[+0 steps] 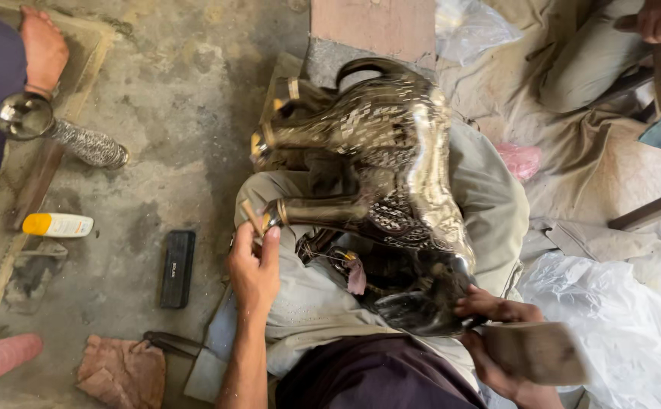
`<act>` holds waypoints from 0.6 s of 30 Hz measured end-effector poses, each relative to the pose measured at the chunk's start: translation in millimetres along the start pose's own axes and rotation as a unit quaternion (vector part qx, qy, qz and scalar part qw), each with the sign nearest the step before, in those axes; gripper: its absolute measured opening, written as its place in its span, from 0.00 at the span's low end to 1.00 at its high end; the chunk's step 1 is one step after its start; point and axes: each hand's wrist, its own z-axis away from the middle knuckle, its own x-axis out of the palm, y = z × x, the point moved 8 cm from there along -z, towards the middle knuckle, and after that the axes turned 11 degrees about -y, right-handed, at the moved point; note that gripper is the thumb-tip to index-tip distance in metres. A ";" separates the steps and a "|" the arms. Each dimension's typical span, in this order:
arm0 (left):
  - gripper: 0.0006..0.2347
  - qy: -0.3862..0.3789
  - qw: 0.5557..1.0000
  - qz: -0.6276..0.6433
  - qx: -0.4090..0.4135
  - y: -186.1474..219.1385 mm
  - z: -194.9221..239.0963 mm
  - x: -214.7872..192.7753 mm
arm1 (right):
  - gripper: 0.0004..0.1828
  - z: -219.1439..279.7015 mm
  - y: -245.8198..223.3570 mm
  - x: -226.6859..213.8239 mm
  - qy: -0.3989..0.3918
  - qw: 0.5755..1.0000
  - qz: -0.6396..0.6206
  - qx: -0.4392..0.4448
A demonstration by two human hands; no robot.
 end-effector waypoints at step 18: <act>0.13 0.096 0.989 -0.091 0.066 110.2 3.0 -37.5 | 0.27 45.5 24.7 14.1 -0.077 0.944 -0.087 0.308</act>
